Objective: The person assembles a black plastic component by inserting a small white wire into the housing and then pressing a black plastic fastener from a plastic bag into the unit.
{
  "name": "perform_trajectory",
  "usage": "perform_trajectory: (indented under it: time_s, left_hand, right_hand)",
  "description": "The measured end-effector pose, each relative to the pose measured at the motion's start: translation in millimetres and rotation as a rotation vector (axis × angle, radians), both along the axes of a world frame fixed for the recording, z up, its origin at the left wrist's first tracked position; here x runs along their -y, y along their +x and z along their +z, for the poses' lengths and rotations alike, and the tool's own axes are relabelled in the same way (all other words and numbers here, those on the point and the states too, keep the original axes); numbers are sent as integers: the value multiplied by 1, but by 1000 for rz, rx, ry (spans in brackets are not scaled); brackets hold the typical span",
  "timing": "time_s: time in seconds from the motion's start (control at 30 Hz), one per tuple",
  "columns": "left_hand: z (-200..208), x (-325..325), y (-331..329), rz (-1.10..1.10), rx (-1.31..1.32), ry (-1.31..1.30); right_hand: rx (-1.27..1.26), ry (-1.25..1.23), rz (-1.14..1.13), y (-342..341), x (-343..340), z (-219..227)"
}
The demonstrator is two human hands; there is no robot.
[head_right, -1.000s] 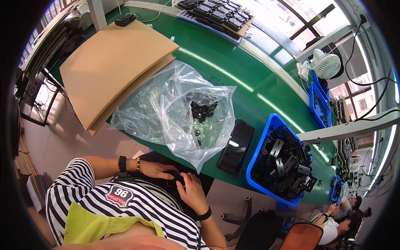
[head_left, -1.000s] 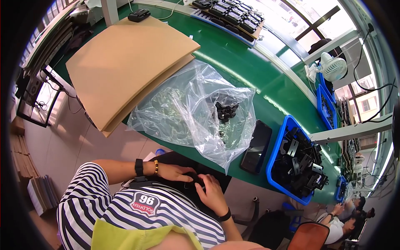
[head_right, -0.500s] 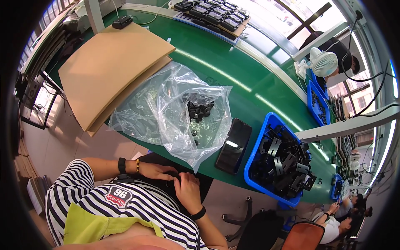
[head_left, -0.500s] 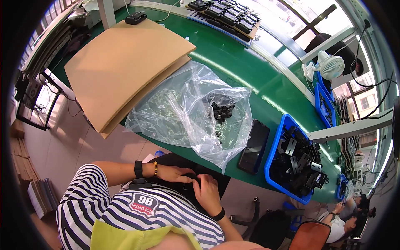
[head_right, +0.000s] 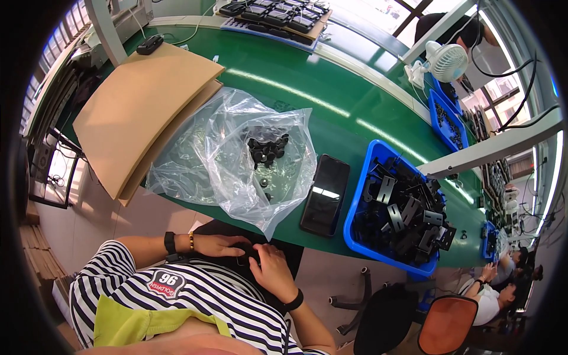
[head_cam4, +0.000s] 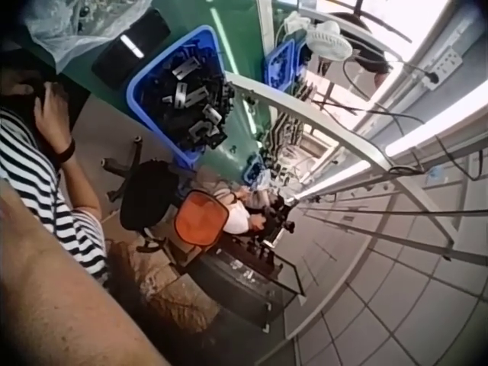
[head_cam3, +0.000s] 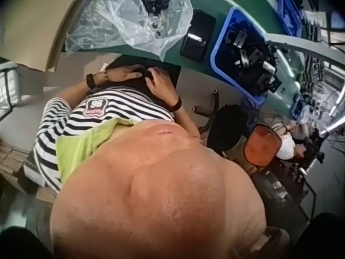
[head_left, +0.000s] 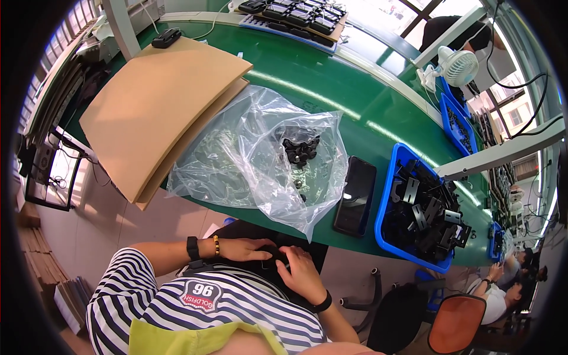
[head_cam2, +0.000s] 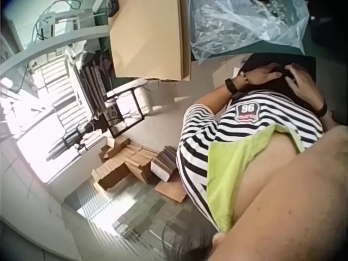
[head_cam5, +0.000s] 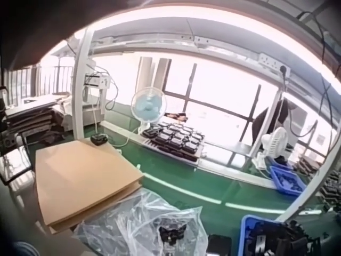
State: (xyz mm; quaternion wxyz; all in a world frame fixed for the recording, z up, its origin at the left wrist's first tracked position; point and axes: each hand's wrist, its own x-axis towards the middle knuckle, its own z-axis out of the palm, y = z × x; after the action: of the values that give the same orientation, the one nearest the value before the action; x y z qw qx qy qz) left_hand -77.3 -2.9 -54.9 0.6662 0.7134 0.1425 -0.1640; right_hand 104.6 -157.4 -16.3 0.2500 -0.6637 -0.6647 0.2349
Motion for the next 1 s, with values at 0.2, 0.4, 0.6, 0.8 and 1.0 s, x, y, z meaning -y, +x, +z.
perform_trajectory:
  time_s: [0.2, 0.4, 0.6, 0.8, 1.0]
  left_hand:
    - [-3, -3, 1, -16, -34, -4]
    - [-6, -1, -1, -3, -34, -23]
    - [-5, -3, 1, -47, -13, -7]
    - [-3, -1, 0, -15, -25, 7]
    - [-7, 1, -1, -28, -4, -26]
  right_hand:
    - [35, -11, -53, -5, -2, -6]
    - [50, 29, -15, -4, 0, -7]
    - [25, 8, -26, 0, -2, -2]
    - [127, 27, -67, -14, -7, -8]
    - [12, 34, -14, -3, -1, -2]
